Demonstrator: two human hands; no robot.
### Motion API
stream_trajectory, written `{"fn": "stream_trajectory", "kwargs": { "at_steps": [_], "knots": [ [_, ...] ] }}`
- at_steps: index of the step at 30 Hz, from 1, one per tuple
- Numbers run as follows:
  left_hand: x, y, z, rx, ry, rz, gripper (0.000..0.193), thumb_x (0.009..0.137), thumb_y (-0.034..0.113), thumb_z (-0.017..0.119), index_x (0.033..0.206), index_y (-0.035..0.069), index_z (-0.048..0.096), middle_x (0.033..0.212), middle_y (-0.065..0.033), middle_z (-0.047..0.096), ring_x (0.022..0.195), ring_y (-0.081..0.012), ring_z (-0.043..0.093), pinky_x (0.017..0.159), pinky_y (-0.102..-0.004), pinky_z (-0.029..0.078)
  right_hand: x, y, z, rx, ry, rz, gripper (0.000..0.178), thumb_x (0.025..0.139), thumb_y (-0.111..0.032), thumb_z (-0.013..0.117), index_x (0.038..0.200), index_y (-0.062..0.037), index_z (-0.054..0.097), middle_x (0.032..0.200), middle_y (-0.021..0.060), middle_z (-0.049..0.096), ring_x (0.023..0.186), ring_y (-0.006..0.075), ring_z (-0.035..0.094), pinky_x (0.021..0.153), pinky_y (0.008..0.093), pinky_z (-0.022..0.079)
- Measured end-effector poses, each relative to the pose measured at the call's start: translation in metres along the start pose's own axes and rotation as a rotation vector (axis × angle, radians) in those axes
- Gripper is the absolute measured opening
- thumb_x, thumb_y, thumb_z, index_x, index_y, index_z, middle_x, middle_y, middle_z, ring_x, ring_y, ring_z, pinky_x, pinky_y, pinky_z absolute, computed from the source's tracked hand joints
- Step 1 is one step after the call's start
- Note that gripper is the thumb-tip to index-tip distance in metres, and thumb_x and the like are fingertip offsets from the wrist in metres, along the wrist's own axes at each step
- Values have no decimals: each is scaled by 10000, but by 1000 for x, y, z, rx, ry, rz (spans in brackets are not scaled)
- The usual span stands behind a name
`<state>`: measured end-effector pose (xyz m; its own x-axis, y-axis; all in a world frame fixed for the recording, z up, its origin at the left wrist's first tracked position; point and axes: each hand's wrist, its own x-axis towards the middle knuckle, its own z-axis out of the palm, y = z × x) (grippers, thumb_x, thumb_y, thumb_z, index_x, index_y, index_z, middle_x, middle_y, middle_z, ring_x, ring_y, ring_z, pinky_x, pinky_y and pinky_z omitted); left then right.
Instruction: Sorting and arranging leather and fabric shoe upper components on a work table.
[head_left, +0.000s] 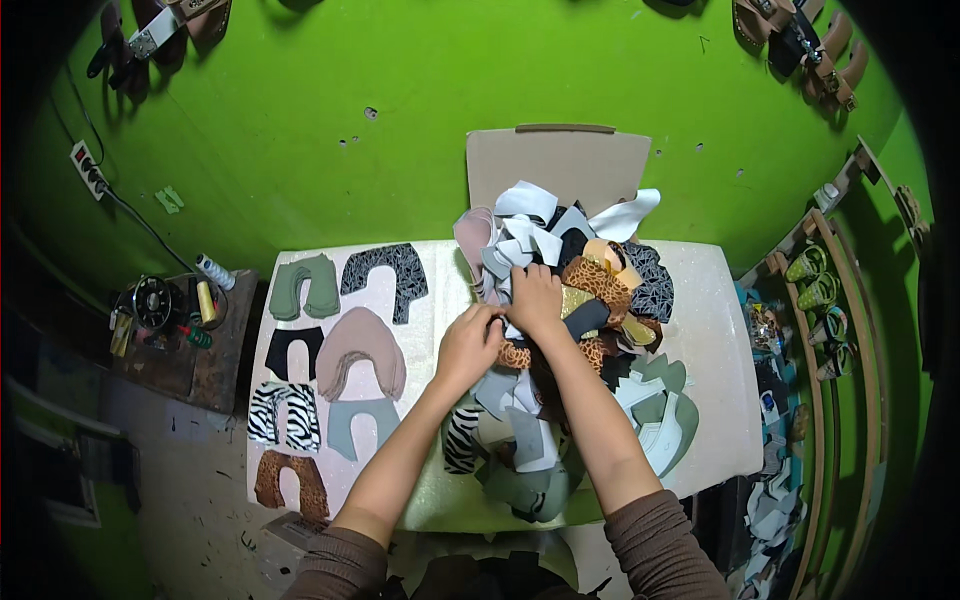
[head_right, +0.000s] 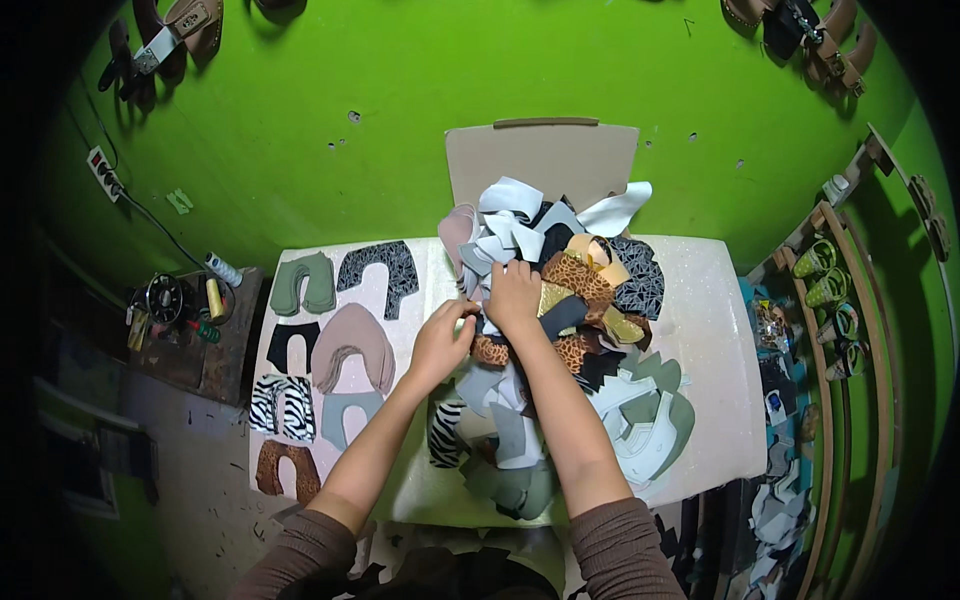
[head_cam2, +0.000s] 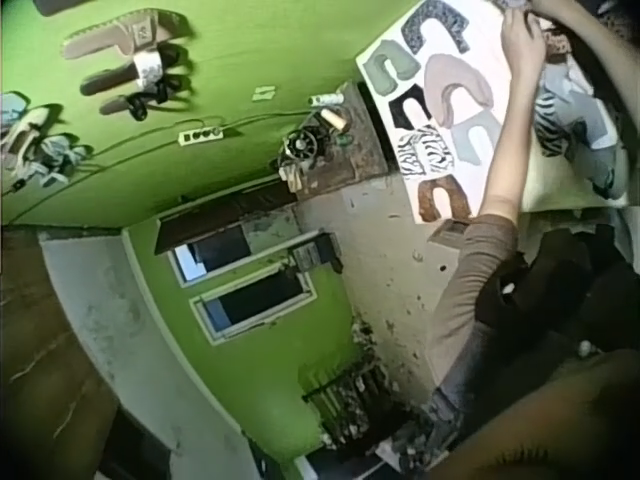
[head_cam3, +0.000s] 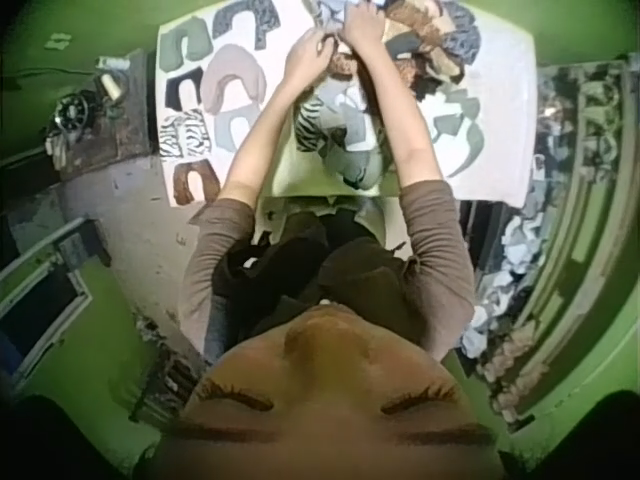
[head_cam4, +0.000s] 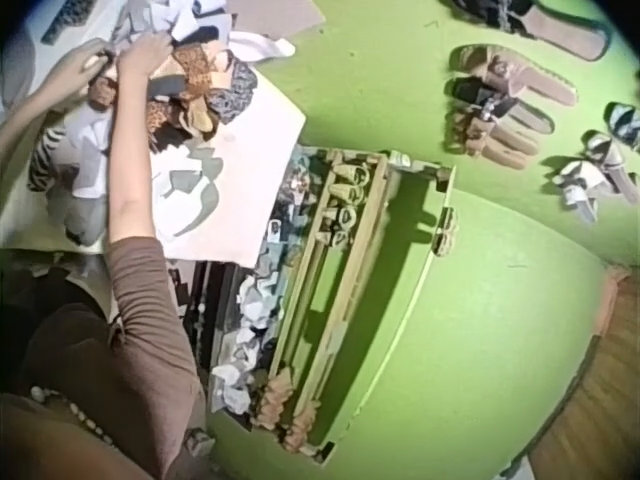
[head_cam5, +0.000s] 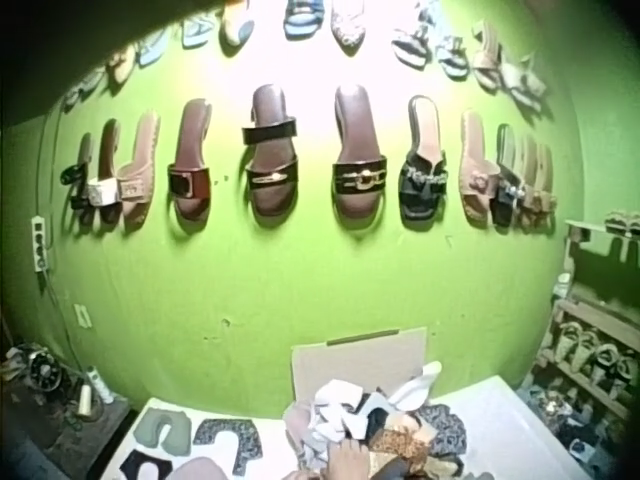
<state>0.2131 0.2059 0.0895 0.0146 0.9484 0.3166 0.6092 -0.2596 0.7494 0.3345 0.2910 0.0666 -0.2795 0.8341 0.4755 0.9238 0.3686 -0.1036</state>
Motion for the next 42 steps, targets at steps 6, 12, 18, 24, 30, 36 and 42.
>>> {"fn": "stream_trajectory", "kwargs": {
  "at_steps": [6, 12, 18, 24, 30, 36, 42],
  "knots": [
    [-12, 8, 0, 18, 133, -33, 189, 813, 114, 521, 960, 16, 587, 929, -156, 593, 870, -327, 576, 773, -370, 457, 11, 22, -38, 204, -219, -23, 235, 615, -168, 662, 783, -14, 606, 801, 159, 627, 798, 314, 593, 726, 417, 440],
    [-16, 31, 1, -132, 113, -19, 331, 810, 156, 576, 1110, 27, 518, 1080, -152, 533, 956, -279, 550, 829, -337, 437, -13, 68, -130, 941, -453, -145, 335, 681, -154, 664, 970, -5, 584, 835, 89, 619, 764, 165, 582, 728, 296, 458],
    [-23, 54, 12, -265, -73, 11, 415, 840, 186, 574, 1205, 26, 459, 1149, -134, 491, 1022, -234, 534, 871, -314, 425, -32, 87, -158, 822, -861, -389, 232, 774, -164, 636, 966, -33, 631, 845, 96, 658, 786, 182, 625, 730, 288, 474],
    [-46, 54, 36, -71, -422, 26, 526, 787, 329, 639, 1183, 16, 488, 1070, -168, 567, 967, -277, 568, 840, -339, 450, -43, 92, -135, 776, -674, -278, 203, 769, -125, 573, 936, -24, 629, 855, 149, 651, 787, 271, 633, 717, 331, 485],
    [-98, 31, 53, 337, -758, -50, 854, 628, 454, 722, 1290, 47, 368, 1208, -194, 468, 1086, -337, 494, 898, -406, 414, -92, 62, -104, 571, -1067, -525, 477, 698, -238, 703, 1097, -28, 545, 1074, 164, 573, 1015, 298, 539, 879, 355, 430],
    [-132, 25, 50, 362, -452, -236, 390, 651, 153, 650, 1029, 70, 603, 819, -156, 611, 846, -340, 594, 726, -392, 484, -147, 62, -78, 580, -816, -479, 462, 672, -235, 709, 1066, -69, 536, 1039, 129, 547, 982, 314, 524, 823, 382, 442],
    [-121, 42, 35, -137, -242, -210, 397, 703, 181, 658, 1067, 76, 540, 910, -127, 582, 932, -231, 565, 803, -321, 442, -118, 70, -117, 867, -550, -344, 216, 749, -194, 644, 877, -30, 586, 836, 133, 540, 800, 320, 555, 701, 369, 447]
  ]
}}
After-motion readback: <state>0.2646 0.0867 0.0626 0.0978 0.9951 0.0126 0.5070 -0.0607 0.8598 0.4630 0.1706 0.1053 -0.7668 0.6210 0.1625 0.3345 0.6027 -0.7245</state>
